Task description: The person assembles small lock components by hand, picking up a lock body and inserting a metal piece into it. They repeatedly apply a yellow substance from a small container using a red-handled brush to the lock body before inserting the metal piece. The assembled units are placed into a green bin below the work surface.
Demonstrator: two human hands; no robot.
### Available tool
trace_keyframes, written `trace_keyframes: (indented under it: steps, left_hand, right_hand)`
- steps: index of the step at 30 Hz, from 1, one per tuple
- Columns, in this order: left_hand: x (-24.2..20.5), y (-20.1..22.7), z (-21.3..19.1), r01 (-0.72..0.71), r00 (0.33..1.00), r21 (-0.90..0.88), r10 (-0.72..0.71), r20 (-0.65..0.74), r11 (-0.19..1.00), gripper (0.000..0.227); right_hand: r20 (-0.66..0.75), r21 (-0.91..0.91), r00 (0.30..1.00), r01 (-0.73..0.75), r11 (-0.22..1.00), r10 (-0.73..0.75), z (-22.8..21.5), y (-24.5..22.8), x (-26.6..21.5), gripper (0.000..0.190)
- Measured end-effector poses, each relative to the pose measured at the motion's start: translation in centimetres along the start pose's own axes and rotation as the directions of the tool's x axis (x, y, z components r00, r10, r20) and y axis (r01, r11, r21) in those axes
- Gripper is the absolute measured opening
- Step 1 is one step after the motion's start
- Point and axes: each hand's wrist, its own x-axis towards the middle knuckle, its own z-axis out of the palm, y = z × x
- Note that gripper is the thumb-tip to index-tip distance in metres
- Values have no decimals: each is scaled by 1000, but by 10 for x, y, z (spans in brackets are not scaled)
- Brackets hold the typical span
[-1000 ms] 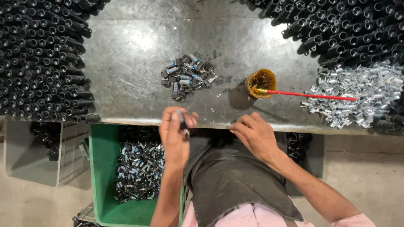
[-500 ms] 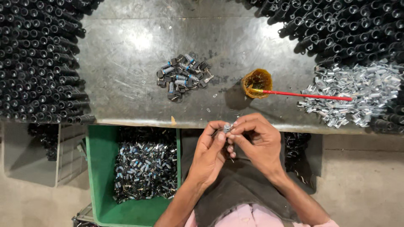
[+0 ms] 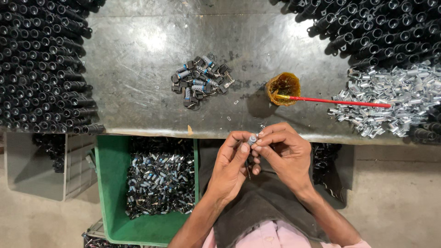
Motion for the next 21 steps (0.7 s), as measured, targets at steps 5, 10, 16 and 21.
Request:
trace_keyframes:
  steps: [5,10,16,21]
  left_hand:
    - [3,7,-6,49,998,29,-49,30,998,24]
    - [7,25,-6,-33,997,261,15,71,965,27]
    - [51,10,-9,-69,998,132,68,13,989,23]
    - [86,0,-12,25,999,-115,-23,22,993,26]
  right_hand:
    - [219,521,969,-212,827,110,-14,20,2,42]
    - [-19,641,949,-230,732,314,-50,9,13,54]
    - [-387,-197,916,29,980,-105,-77,-7,41,18]
    - [-428,-188,885,114,975,-186,-78,-14,31,11]
